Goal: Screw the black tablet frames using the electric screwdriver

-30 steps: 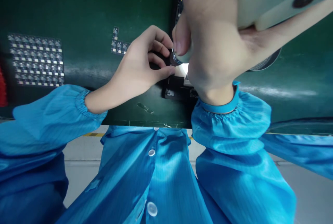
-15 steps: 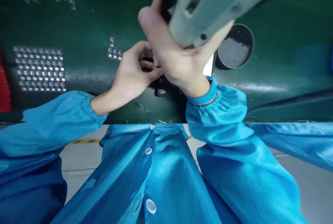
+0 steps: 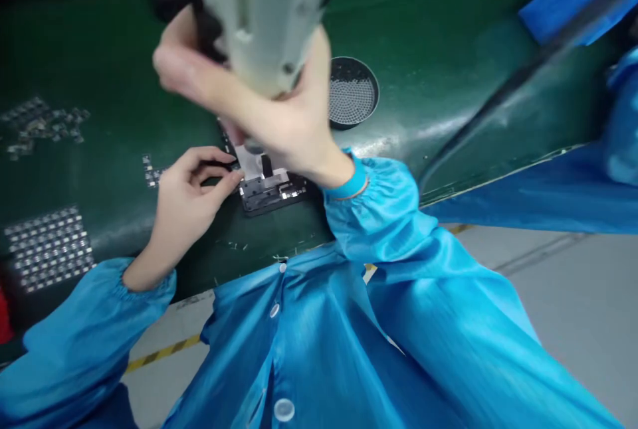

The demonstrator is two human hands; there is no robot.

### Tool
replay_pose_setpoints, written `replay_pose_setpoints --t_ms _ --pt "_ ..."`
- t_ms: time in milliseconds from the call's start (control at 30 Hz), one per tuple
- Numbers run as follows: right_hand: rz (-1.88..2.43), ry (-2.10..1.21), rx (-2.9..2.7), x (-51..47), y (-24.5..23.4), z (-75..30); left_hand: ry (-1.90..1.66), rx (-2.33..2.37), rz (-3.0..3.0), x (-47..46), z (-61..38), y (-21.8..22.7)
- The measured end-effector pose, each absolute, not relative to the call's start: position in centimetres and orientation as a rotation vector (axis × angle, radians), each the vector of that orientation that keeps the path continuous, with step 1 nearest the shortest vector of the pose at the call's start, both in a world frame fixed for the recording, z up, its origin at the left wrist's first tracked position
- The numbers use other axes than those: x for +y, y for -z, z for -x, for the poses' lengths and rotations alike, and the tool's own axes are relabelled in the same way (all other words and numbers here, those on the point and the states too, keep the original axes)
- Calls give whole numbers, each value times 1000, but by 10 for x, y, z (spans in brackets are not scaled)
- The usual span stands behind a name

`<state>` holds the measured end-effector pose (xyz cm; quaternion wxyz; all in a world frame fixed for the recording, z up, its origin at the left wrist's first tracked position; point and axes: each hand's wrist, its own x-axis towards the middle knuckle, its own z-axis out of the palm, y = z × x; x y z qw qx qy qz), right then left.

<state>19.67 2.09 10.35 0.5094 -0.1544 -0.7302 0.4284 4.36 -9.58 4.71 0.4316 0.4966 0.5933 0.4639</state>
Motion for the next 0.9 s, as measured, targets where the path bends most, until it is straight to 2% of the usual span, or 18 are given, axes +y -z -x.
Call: replay_pose_setpoints --t_ms 333,667,900 --pt "572 -759 -1341 107 -61 -321 -1089 1547 -1286 -100 -38 -53" --pt "514 -747 -1273 114 -40 -319 -996 1632 -1266 -104 -38 -66" --pt "668 -858 -1376 99 -53 -326 -1062 1577 -1390 -102 -36 -62"
